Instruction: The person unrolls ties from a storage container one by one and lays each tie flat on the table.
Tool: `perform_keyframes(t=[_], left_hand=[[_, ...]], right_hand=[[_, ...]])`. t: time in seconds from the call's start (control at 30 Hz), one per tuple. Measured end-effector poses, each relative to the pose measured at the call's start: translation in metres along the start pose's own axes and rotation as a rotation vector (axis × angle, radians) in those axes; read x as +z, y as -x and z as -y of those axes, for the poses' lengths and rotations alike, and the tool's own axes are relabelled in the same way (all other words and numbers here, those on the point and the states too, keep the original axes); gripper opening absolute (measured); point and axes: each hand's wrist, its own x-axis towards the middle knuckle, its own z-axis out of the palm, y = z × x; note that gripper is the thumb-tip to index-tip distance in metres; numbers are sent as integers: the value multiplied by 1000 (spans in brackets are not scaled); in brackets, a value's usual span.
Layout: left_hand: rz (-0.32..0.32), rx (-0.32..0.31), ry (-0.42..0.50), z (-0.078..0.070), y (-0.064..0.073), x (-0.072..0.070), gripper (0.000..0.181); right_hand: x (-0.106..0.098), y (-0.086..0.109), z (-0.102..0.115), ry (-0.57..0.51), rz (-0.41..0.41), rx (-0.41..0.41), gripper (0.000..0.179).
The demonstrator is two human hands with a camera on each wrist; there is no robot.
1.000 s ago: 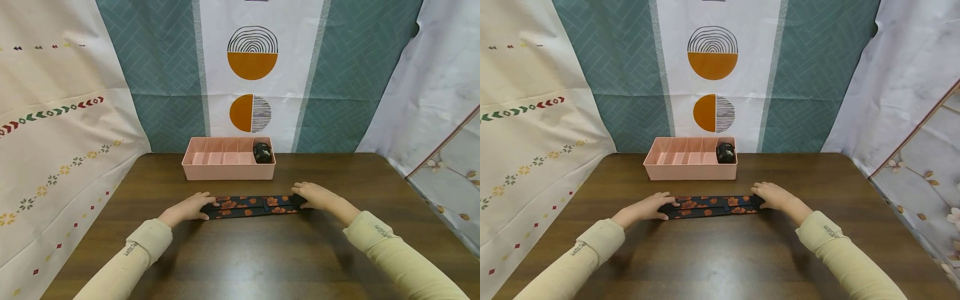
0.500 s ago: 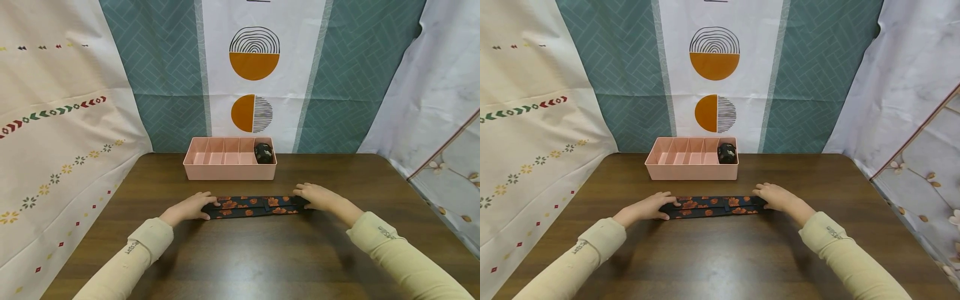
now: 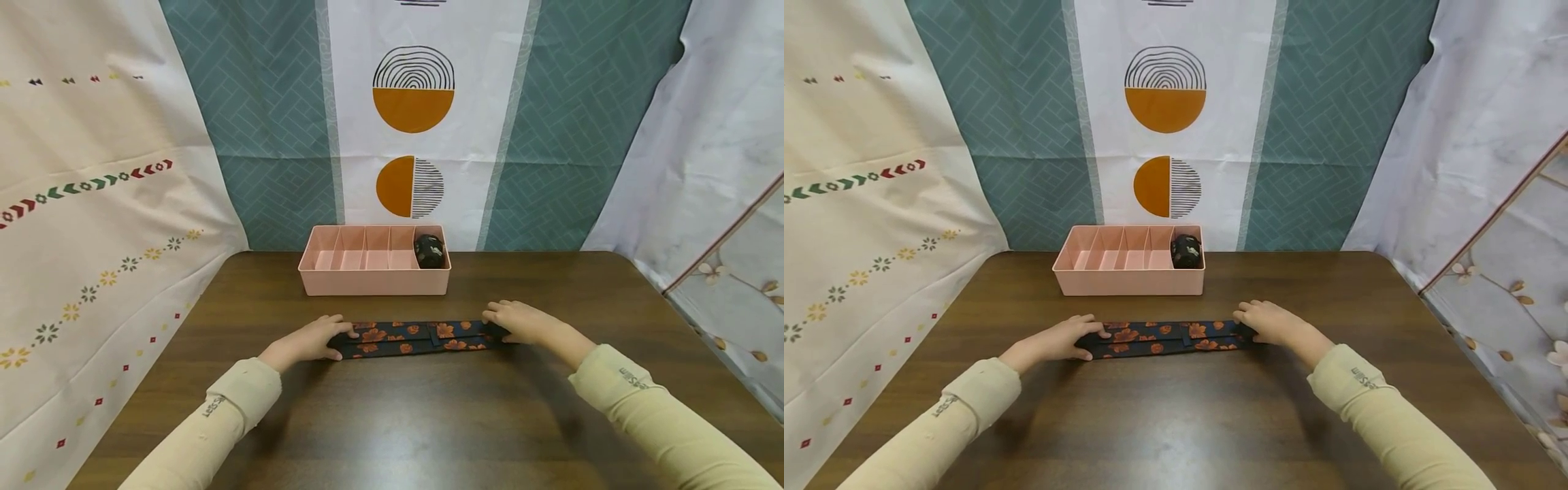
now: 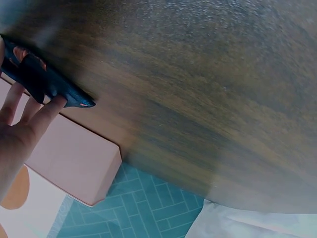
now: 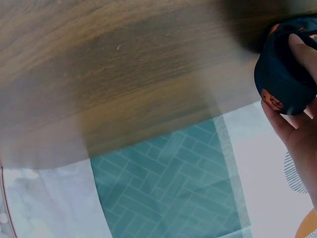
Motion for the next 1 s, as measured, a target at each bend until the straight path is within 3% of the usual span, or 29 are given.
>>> perform_keyframes(t=[0.27, 0.6, 1.0], left_hand=[[-4, -14, 6, -1, -1, -2, 39], [-3, -10, 17, 0, 3, 6, 39], [-8, 1, 6, -1, 1, 0, 40]], right_hand=[[0, 2, -3, 32, 14, 5, 44], [5, 3, -5, -2, 16, -43, 43], [4, 11, -7, 35, -27, -101, 33]])
